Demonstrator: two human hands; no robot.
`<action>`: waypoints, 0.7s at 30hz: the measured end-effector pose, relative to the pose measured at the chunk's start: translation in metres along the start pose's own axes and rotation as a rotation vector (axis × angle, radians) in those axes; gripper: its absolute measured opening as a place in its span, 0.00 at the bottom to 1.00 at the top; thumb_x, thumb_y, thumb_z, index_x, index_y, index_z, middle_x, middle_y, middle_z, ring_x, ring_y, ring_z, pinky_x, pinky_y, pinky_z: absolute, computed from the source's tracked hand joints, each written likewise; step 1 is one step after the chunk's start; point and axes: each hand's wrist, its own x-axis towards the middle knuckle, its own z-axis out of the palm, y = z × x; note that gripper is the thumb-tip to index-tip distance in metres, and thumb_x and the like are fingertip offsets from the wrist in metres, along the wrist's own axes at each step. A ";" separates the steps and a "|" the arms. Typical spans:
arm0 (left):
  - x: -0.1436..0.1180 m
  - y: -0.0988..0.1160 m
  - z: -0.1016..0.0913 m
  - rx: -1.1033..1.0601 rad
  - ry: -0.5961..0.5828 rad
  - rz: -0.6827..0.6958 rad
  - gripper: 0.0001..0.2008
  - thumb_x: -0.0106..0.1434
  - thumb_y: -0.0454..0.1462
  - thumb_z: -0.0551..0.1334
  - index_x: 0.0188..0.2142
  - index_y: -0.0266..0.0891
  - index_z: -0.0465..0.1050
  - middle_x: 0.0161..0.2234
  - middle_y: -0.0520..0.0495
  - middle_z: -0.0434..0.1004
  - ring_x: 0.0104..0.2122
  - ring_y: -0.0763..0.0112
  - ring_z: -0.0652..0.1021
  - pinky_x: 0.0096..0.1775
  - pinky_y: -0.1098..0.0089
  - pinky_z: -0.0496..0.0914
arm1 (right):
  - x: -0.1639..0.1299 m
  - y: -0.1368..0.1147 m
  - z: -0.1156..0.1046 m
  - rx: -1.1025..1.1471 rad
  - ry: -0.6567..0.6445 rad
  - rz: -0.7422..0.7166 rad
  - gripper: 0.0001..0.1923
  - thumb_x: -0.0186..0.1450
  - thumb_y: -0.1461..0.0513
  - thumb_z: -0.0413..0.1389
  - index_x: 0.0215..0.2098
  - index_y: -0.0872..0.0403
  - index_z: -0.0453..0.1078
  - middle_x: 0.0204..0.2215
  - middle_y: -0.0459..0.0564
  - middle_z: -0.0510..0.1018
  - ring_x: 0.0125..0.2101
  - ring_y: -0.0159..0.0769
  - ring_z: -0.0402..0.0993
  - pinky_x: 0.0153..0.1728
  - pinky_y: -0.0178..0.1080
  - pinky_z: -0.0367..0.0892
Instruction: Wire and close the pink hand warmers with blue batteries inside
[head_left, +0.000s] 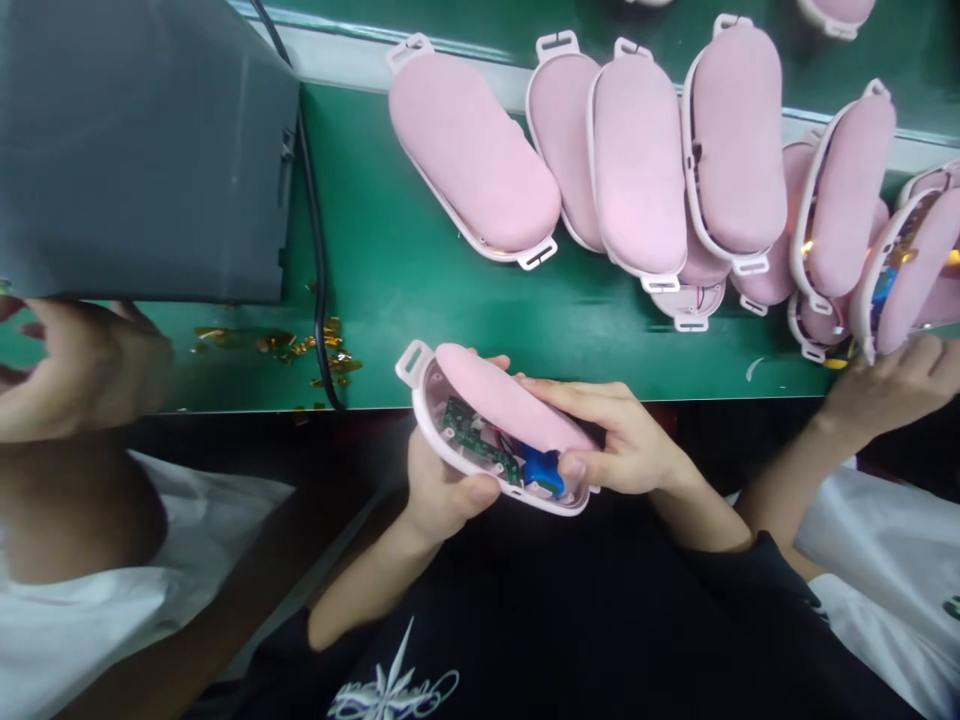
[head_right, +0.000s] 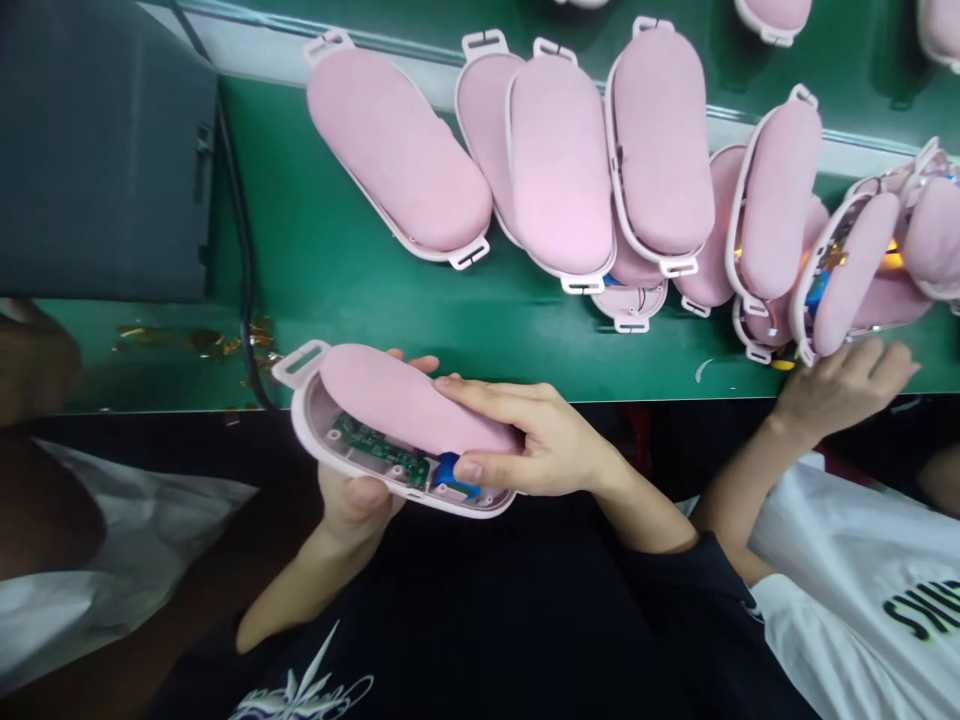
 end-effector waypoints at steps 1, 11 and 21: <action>0.000 0.000 0.000 -0.002 0.006 0.000 0.47 0.57 0.60 0.80 0.71 0.50 0.71 0.66 0.38 0.79 0.61 0.42 0.83 0.62 0.47 0.81 | 0.000 0.000 0.000 -0.007 0.001 0.005 0.37 0.75 0.47 0.65 0.78 0.45 0.65 0.69 0.56 0.78 0.68 0.46 0.78 0.69 0.47 0.74; -0.005 0.000 0.002 -0.039 0.009 -0.042 0.41 0.60 0.58 0.79 0.68 0.50 0.75 0.62 0.40 0.83 0.61 0.40 0.84 0.63 0.44 0.81 | -0.002 -0.003 0.001 0.019 0.032 0.076 0.37 0.74 0.44 0.66 0.76 0.47 0.68 0.67 0.56 0.80 0.64 0.43 0.82 0.65 0.40 0.77; 0.002 0.001 0.002 0.059 0.016 0.012 0.44 0.59 0.57 0.80 0.70 0.52 0.73 0.63 0.42 0.81 0.59 0.47 0.85 0.61 0.51 0.82 | -0.006 -0.003 0.005 -0.177 -0.045 -0.022 0.42 0.74 0.44 0.65 0.79 0.46 0.61 0.71 0.56 0.75 0.71 0.46 0.73 0.72 0.50 0.71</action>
